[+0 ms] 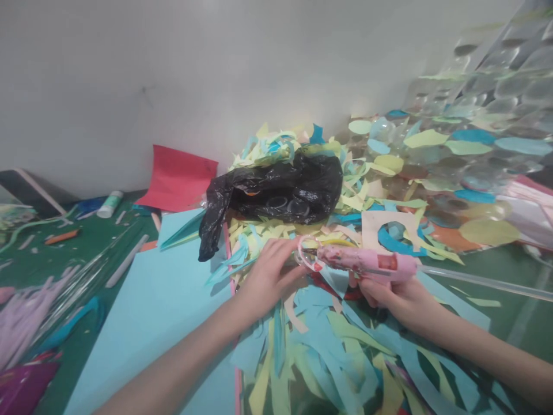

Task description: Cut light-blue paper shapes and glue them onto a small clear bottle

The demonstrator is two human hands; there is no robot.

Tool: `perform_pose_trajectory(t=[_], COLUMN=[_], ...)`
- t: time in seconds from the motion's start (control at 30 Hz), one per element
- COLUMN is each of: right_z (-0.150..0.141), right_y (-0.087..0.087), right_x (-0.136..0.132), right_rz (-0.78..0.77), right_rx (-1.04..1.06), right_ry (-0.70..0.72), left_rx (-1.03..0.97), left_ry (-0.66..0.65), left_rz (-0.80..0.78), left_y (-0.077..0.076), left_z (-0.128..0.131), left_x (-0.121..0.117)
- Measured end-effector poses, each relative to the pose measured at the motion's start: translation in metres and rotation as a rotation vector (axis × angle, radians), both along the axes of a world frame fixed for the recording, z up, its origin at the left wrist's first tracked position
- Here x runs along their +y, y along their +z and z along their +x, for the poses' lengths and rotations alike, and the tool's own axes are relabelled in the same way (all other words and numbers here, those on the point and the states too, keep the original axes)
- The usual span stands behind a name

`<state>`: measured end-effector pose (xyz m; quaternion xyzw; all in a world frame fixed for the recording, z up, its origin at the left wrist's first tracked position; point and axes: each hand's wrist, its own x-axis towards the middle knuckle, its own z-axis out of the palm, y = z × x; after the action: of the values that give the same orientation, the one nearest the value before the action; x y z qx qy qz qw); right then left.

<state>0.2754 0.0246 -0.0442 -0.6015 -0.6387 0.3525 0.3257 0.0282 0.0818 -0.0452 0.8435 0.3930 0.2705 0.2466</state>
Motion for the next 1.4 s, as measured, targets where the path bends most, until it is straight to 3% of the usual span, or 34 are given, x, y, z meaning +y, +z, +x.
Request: perform_pose_trajectory(t=[0.17,1.1,1.4], right_z=[0.0006,-0.0005,0.0002], right_y=[-0.0007,0.0013,0.0024], right_x=[0.0023,0.004,0.0031], right_rz=[-0.072,-0.075,-0.039], right_rx=[0.02,0.055,0.077], right_ry=[0.073,0.072,0.082], left_rx=[-0.009,-0.017,-0.212], left_ry=[-0.001,0.011,0.159], left_rz=[0.005,-0.009,-0.183], left_y=[0.0001,-0.0002,-0.0006], left_z=[-0.0007,0.0001,0.0031], left_x=[-0.0001,0.0007,0.0026])
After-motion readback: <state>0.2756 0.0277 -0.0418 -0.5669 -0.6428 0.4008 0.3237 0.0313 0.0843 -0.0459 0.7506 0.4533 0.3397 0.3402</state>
